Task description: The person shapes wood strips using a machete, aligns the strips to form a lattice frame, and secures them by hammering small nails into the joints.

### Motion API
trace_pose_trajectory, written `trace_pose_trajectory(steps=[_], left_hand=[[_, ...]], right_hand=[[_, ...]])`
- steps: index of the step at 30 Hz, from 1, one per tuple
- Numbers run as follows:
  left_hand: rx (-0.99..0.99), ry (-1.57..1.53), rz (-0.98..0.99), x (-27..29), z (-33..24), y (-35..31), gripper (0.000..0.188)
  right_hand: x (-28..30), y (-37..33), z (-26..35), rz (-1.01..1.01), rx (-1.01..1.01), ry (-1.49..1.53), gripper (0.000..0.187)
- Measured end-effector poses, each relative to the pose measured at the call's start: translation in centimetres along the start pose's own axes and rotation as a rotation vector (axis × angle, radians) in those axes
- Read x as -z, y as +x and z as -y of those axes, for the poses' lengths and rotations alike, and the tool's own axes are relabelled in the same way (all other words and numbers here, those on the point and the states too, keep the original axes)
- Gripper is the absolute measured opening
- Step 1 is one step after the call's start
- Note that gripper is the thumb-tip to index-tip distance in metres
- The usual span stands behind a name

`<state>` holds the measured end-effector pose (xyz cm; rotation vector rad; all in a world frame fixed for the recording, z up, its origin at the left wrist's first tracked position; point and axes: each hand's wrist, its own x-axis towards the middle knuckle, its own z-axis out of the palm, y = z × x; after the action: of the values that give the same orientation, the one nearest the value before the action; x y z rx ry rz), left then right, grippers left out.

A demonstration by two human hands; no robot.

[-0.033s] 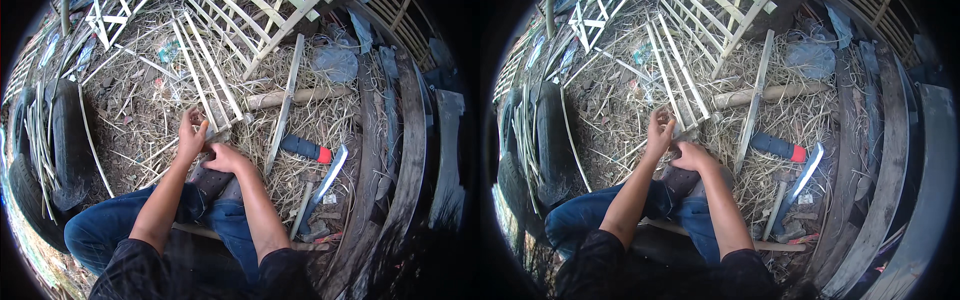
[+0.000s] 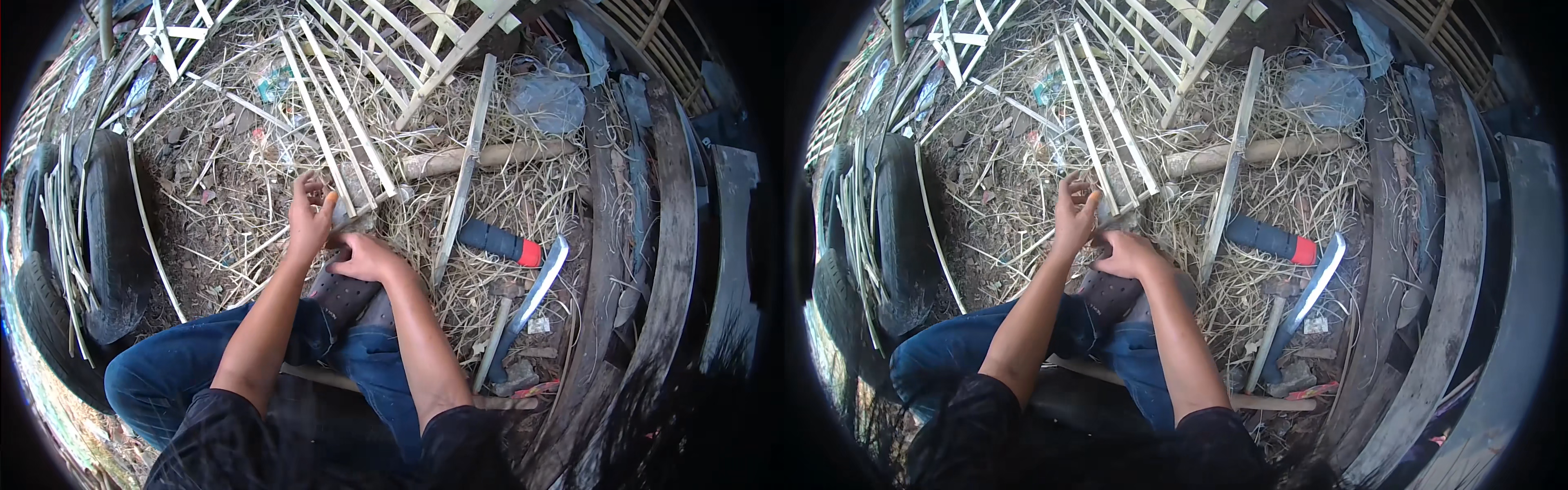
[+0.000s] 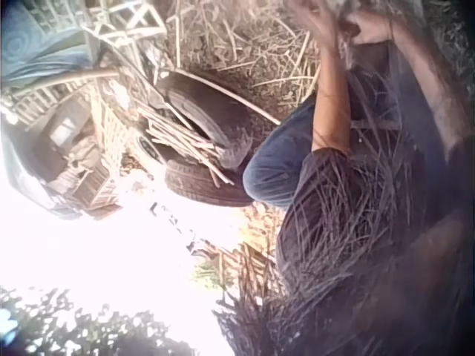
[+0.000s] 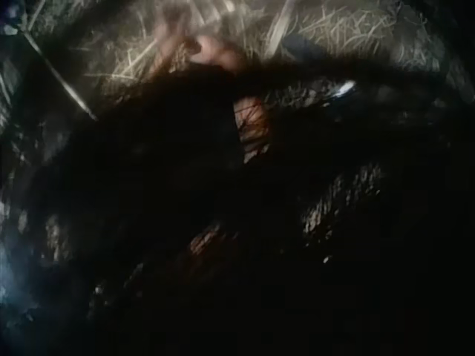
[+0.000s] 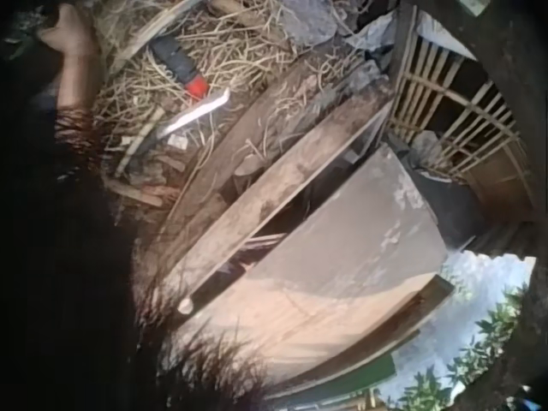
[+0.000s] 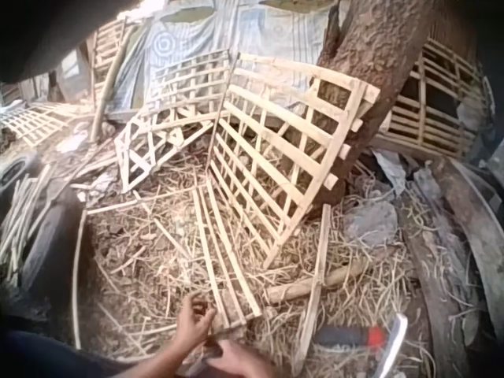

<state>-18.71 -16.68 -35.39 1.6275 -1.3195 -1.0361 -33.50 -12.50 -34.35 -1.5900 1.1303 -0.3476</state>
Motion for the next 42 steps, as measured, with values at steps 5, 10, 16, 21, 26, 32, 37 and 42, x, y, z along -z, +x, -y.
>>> trace_pose_trajectory(steps=[5,10,16,21,26,32,37,42], left_hand=[[0.171,-0.081,0.053,0.5,1.0,4.5,0.042],[0.335,-0.089,0.147,0.2,0.2,5.8,0.038],[0.325,-0.029,0.173,0.2,-0.5,6.0,0.025],[0.375,-0.223,0.227,-0.2,0.7,6.0,0.023],[0.369,-0.172,0.170,-0.3,1.1,5.9,0.022],[0.068,0.183,0.039,0.1,0.3,4.0,0.033],[-0.266,0.402,0.010,1.3,-0.2,-0.9,0.037],[0.072,0.476,0.264,3.0,-0.2,-3.7,0.028]], right_hand=[[0.1,0.7,1.1,0.028,-0.168,0.009,0.044],[0.1,0.9,0.3,-0.001,-0.175,0.040,0.040],[0.1,1.3,0.0,0.032,-0.204,0.087,0.035],[-0.4,1.4,-1.0,-0.001,-0.126,0.160,0.026],[0.0,1.6,-0.1,0.058,-0.216,0.167,0.028],[0.4,1.6,0.3,0.099,-0.265,0.158,0.031],[-0.9,1.8,-1.4,0.002,-0.137,0.193,0.022],[0.2,1.5,0.1,0.057,-0.228,0.166,0.028]])
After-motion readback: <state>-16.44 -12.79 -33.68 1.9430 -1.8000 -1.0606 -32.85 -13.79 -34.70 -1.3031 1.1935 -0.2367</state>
